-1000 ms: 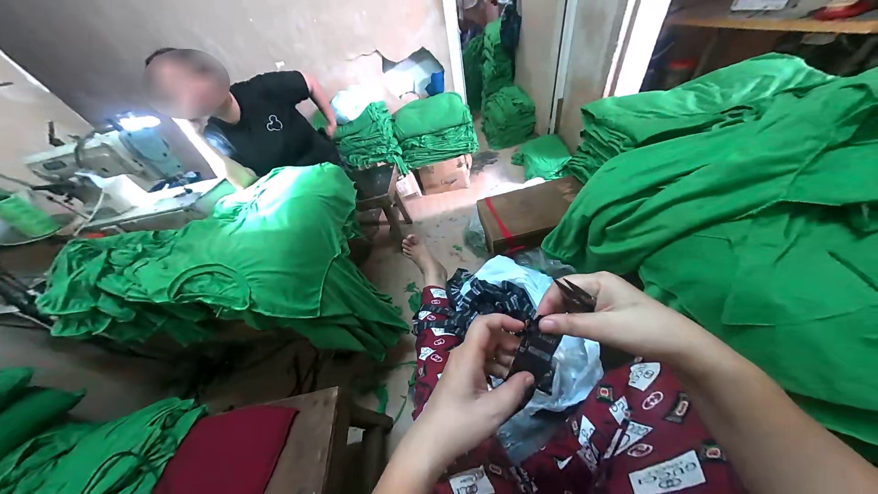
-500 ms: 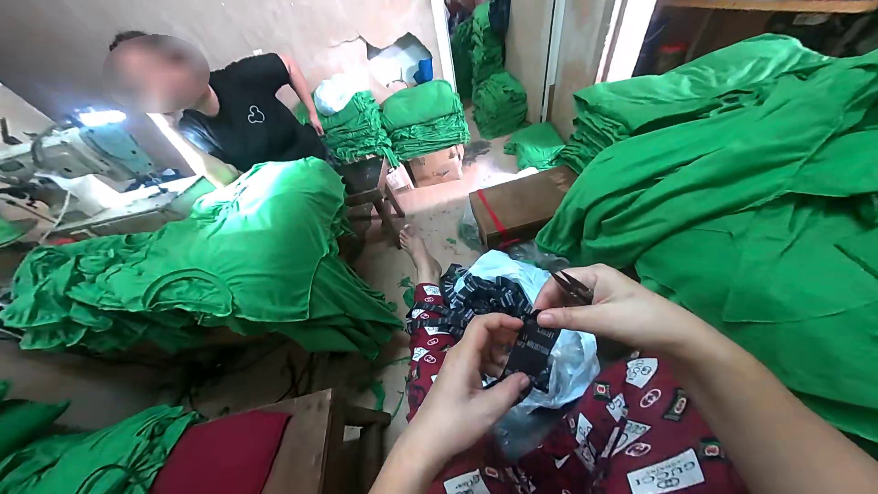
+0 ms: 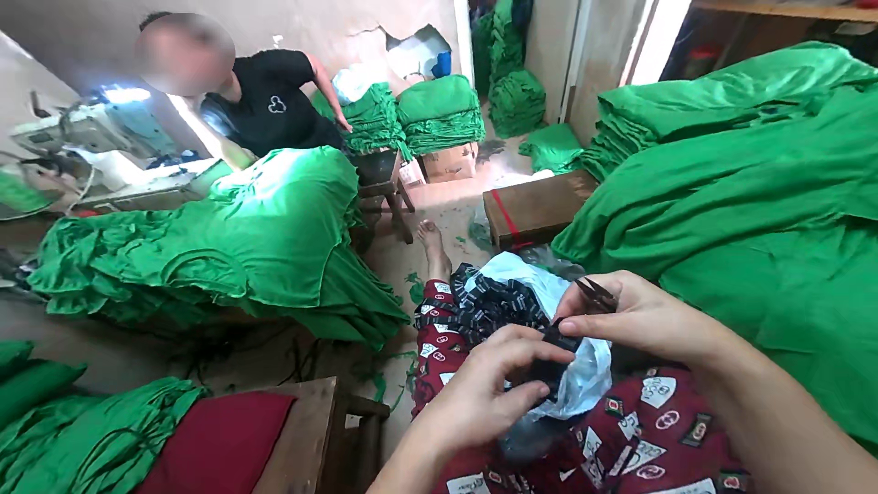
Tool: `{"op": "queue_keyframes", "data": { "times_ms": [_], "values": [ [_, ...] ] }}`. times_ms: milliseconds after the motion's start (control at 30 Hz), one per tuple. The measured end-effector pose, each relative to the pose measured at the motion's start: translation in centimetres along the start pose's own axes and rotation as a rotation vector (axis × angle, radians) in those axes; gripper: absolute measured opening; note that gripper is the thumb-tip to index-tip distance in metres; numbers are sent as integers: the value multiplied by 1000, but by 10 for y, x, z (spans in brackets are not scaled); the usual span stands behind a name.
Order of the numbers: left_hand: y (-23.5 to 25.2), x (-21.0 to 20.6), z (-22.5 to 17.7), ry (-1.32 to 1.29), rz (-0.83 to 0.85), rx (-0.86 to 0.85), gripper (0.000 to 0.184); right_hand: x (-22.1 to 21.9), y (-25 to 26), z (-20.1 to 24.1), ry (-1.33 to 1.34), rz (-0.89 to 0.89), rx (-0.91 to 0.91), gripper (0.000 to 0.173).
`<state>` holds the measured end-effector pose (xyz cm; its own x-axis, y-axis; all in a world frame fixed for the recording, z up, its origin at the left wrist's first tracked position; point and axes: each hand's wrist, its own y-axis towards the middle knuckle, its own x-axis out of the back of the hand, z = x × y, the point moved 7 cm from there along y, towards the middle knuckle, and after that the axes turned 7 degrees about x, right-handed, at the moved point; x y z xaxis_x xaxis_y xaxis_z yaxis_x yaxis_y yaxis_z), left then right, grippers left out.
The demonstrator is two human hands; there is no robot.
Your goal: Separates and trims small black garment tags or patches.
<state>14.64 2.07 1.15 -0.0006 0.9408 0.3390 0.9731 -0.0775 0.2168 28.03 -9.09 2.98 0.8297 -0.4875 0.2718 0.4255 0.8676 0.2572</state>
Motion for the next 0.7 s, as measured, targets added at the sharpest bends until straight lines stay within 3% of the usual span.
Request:
{"op": "queue_keyframes", "data": {
  "times_ms": [700],
  "values": [
    [1,-6,-10,29,99,-43,43,3,-7,-8,100,-17,66,8]
  ]
}}
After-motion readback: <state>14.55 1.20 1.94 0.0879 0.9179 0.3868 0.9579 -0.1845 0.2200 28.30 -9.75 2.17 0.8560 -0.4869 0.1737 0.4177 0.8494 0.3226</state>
